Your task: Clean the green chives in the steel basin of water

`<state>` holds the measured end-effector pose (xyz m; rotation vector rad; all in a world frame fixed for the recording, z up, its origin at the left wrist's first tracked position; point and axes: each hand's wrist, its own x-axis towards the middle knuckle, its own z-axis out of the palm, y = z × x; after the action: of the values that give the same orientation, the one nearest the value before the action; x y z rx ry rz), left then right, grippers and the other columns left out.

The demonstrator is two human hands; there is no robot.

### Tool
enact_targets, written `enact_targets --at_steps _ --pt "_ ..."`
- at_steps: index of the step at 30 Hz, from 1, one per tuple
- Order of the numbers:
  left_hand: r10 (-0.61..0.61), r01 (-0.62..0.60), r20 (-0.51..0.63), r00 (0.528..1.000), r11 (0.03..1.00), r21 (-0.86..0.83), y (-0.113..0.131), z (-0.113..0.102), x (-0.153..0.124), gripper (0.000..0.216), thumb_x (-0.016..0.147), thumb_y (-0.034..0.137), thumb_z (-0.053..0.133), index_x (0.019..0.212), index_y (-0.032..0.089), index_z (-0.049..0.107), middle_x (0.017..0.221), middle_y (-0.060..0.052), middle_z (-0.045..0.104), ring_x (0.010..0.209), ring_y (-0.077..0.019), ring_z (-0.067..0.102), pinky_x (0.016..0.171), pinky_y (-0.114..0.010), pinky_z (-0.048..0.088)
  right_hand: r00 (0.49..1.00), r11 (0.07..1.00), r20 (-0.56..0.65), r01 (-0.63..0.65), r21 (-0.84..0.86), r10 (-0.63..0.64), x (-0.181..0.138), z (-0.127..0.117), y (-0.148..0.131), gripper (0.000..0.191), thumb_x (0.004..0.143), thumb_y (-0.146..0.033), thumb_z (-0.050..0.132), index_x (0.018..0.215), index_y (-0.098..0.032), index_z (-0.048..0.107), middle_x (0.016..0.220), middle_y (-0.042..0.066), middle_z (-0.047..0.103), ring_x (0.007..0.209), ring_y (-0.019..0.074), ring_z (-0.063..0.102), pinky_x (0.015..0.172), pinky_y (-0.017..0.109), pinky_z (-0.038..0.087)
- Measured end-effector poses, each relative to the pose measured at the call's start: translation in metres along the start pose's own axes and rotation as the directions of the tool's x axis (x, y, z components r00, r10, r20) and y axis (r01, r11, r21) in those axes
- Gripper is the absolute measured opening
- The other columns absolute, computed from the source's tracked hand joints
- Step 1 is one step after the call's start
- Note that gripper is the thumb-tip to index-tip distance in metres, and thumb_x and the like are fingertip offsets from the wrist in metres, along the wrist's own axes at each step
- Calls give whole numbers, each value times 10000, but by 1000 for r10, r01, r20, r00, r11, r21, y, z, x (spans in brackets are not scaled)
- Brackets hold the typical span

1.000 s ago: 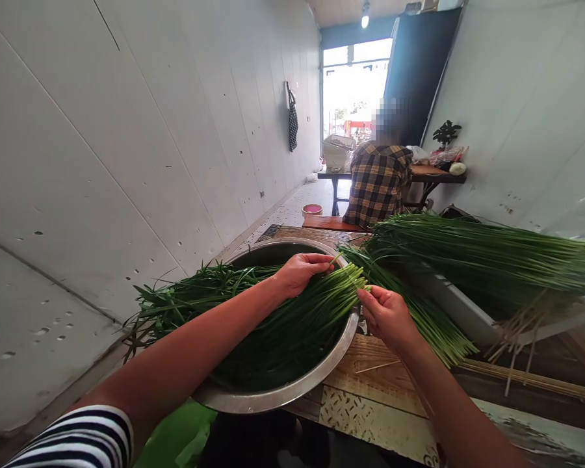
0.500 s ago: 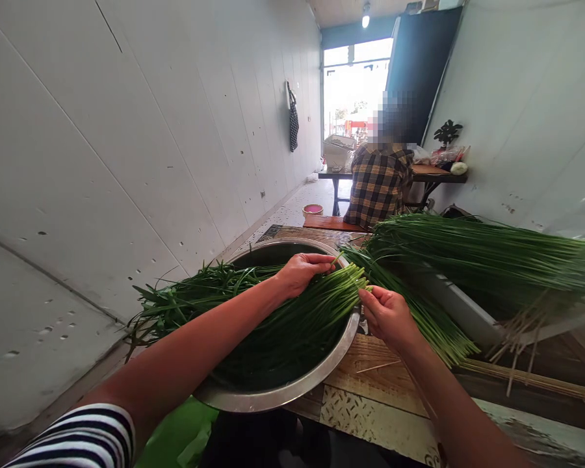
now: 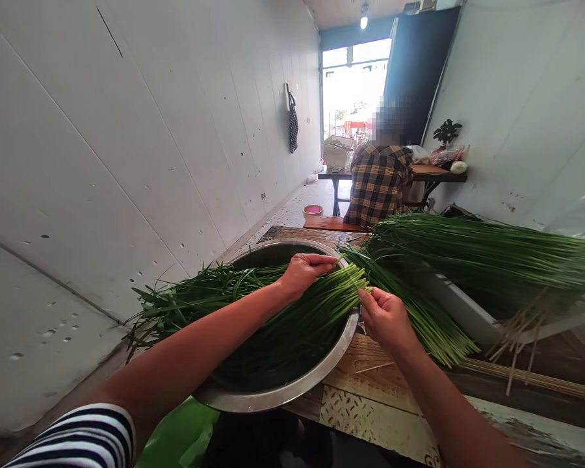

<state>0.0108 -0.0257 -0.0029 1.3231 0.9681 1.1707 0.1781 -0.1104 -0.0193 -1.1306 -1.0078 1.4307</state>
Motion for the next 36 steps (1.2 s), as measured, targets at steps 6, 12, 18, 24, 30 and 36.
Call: enact_targets --at_steps 6,12,18,24,30,36 --pt "-59 53 191 980 998 34 11 -4 -5 138 662 162 702 782 159 772 800 -56 738 737 -155 646 799 -282 504 998 996 13 65 -67 -65 3 -4 2 426 696 -573 694 699 -199 491 412 -120 250 327 20 172 304 164 125" --pt "61 -99 102 993 901 423 16 -40 17 211 719 114 620 853 181 769 915 -59 739 888 -186 638 919 -314 448 989 972 112 118 -204 -96 13 -23 8 387 777 -532 648 703 -183 496 451 -101 294 373 26 217 350 170 152" --pt "10 16 -23 1000 468 884 -11 -66 32 214 693 200 694 894 239 756 1063 -66 706 1091 -284 546 1006 -401 318 987 955 137 121 -269 -87 8 -23 4 406 768 -553 646 689 -182 501 419 -103 286 358 27 203 348 179 141" --pt "-20 58 -54 998 375 925 -23 -65 36 269 788 278 610 1030 239 722 1134 -121 647 1121 -304 487 956 -420 307 983 946 158 134 -294 -90 7 -21 3 414 757 -563 651 682 -183 504 410 -100 297 357 30 223 345 173 163" --pt "-28 58 -51 998 349 935 -19 -64 30 155 745 198 637 835 238 757 1092 -111 641 1135 -303 447 944 -421 300 988 957 137 105 -271 -69 6 -17 1 422 722 -571 680 709 -172 544 420 -101 300 358 25 225 342 166 156" --pt "81 -40 -3 997 532 846 -6 -57 27 140 729 211 651 805 231 766 913 -65 698 973 -235 559 914 -352 363 989 976 133 90 -198 -65 6 -13 0 439 724 -565 684 658 -183 478 396 -109 292 344 14 194 334 156 138"
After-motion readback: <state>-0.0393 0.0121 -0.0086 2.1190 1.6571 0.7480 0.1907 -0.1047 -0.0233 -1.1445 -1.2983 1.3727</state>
